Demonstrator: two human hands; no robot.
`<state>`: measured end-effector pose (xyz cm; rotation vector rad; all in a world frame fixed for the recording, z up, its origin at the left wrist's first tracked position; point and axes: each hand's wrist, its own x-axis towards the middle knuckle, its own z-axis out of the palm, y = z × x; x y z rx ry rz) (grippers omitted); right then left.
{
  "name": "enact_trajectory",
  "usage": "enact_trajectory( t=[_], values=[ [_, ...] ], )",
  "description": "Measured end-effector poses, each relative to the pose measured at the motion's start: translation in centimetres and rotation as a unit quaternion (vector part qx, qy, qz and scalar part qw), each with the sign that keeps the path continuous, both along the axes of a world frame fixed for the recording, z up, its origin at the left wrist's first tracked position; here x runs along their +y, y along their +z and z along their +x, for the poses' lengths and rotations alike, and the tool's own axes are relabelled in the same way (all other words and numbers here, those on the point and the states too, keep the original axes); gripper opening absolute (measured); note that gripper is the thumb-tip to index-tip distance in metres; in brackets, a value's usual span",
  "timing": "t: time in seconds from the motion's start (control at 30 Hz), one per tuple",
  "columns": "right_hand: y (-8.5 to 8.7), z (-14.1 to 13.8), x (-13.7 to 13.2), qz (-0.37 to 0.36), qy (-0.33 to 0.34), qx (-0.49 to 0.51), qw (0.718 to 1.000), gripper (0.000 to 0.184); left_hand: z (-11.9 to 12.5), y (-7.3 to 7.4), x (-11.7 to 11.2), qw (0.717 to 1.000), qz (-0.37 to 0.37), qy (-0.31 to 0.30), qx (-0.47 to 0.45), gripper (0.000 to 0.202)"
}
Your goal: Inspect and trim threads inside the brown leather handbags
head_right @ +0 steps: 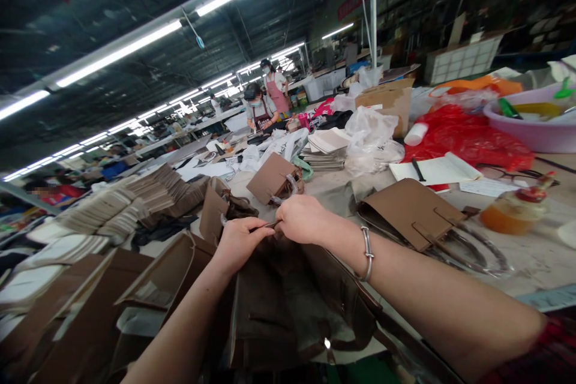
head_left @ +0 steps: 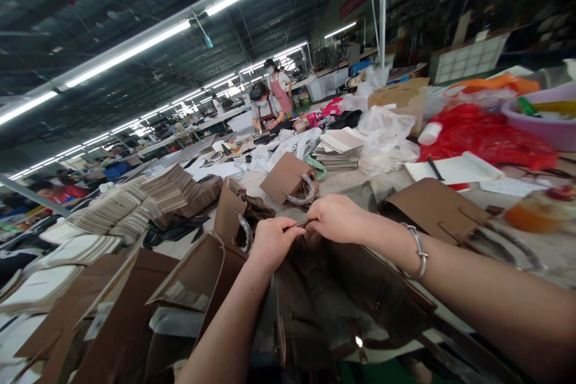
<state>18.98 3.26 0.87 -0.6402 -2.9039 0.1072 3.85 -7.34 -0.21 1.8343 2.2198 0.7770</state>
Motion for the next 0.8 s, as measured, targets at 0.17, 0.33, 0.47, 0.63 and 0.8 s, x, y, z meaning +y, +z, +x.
enact_trajectory(
  t=[0.17, 0.33, 0.47, 0.63, 0.8],
  values=[
    [-0.1, -0.2, -0.1, 0.013, 0.004, 0.01, 1.0, 0.026, -1.0, 0.1, -0.8, 1.0, -0.018, 0.021, 0.008, 0.015],
    [-0.3, 0.2, 0.4, 0.005, 0.007, 0.016, 1.0, 0.029, -1.2, -0.1, -0.8, 0.999, -0.025, 0.022, 0.021, 0.016],
    [-0.2, 1.0, 1.1, -0.041, 0.074, 0.02, 0.996, 0.039, -0.9, 0.0, -0.7, 0.999, -0.022, 0.026, 0.008, 0.019],
    [0.3, 0.7, 0.6, -0.004, 0.073, 0.037, 0.997, 0.038, -1.0, 0.5, -0.9, 0.999, -0.039, -0.002, 0.01, 0.02],
    [0.3, -0.7, -0.5, 0.069, 0.101, 0.014, 0.992, 0.025, -1.1, 1.2, -0.6, 0.996, -0.063, -0.053, 0.03, 0.029]
  ],
)
